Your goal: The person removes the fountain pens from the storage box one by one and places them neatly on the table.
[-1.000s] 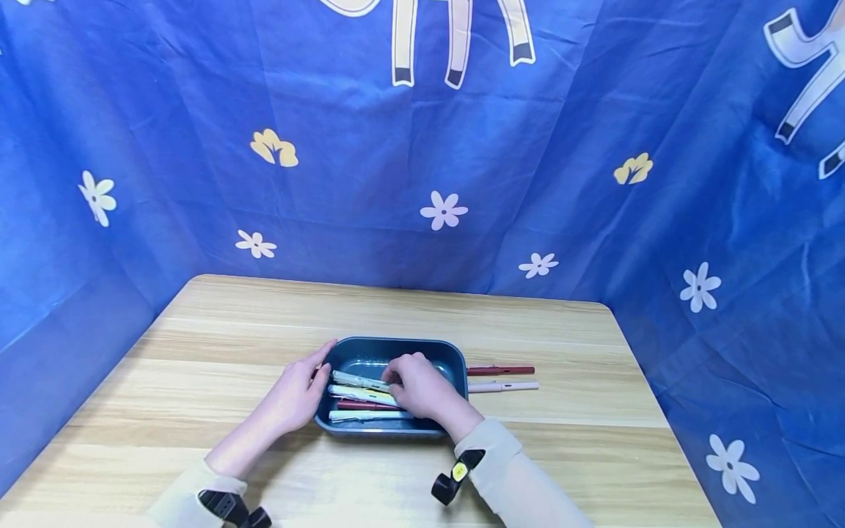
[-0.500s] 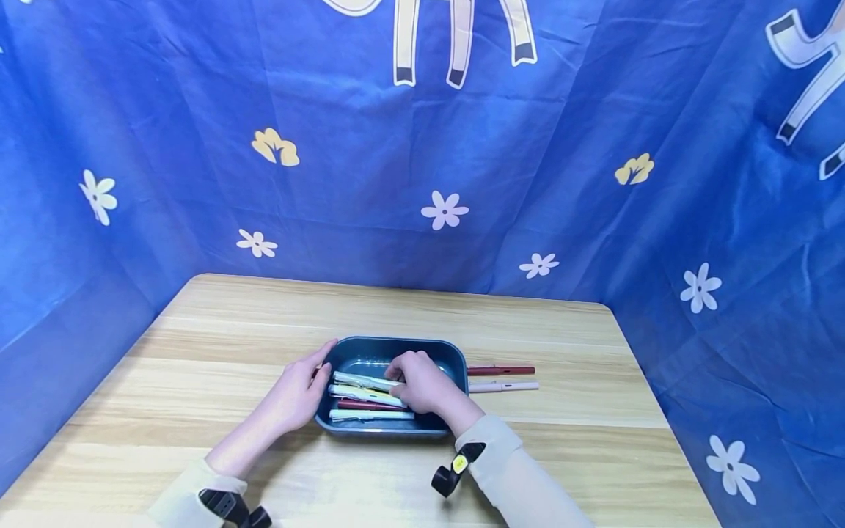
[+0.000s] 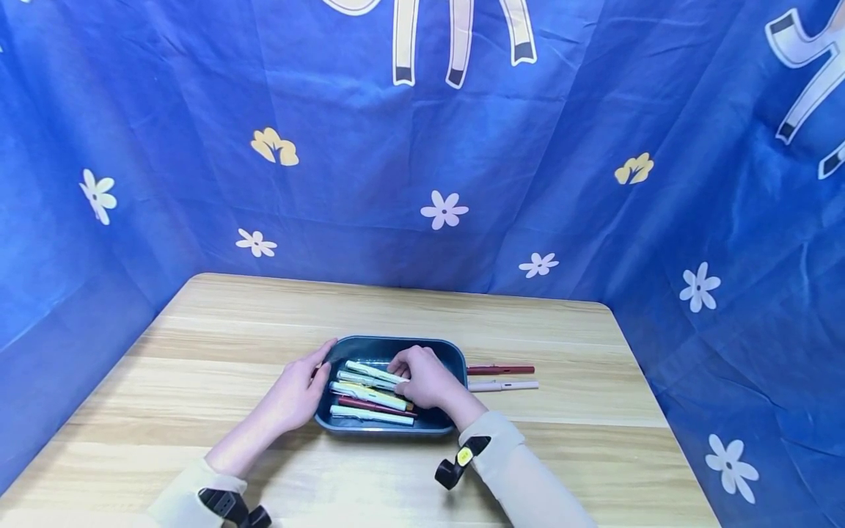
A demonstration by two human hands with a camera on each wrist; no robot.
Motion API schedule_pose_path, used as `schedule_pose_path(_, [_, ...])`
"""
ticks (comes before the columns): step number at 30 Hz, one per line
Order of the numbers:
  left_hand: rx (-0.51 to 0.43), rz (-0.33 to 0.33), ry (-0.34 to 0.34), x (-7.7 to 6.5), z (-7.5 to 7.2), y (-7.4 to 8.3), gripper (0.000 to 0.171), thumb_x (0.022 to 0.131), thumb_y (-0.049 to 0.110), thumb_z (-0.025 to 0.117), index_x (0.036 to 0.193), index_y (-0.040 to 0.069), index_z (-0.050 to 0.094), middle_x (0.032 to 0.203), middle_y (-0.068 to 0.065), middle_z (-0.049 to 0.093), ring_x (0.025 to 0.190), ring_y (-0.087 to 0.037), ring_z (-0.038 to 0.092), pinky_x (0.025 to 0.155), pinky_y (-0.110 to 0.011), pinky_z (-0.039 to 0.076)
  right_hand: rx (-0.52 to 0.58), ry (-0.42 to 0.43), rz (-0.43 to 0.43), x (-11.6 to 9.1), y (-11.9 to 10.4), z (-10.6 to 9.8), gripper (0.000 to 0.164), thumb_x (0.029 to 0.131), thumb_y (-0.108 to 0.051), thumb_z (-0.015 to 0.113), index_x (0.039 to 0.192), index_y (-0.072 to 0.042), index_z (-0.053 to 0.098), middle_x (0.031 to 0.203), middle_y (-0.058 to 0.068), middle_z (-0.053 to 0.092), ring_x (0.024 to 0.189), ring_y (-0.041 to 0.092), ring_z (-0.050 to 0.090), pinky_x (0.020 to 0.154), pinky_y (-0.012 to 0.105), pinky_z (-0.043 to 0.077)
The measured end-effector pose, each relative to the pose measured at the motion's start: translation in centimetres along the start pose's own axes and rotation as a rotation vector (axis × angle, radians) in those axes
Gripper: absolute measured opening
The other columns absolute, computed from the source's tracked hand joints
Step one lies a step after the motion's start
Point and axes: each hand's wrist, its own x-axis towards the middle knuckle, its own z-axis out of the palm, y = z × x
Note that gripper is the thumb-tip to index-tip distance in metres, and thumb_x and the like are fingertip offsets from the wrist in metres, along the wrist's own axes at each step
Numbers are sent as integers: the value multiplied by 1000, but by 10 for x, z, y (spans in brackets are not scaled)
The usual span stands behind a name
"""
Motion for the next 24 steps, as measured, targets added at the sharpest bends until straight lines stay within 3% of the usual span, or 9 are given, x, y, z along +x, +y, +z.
schedule_pose_path(10, [0,-6,-5,0,0,0,52,111,10,48,161,-2,40,153,-30,49,140,-47,50,117,-61,39,15,120,14,-6,3,-3,13,94,-7,80,107,-8,81,98,-4,76,87,9,66,79,32,57])
schedule_pose_path(18, [11,0,-3,0,1,0,52,111,10,48,161,-2,41,152,-30,51,137,-48,52,116,-61,41,59,253,-3,-11,4,-4,10,93,-10,83,102,-12,84,95,-7,76,65,7,57,60,26,50])
schedule_pose_path(24, [12,-2,-3,0,0,1,52,111,10,48,161,-2,41,152,-30,51,138,-48,52,115,-61,41,103,324,-31,-15,3,-10,11,90,-6,84,100,-12,85,96,-6,78,70,7,61,65,26,53])
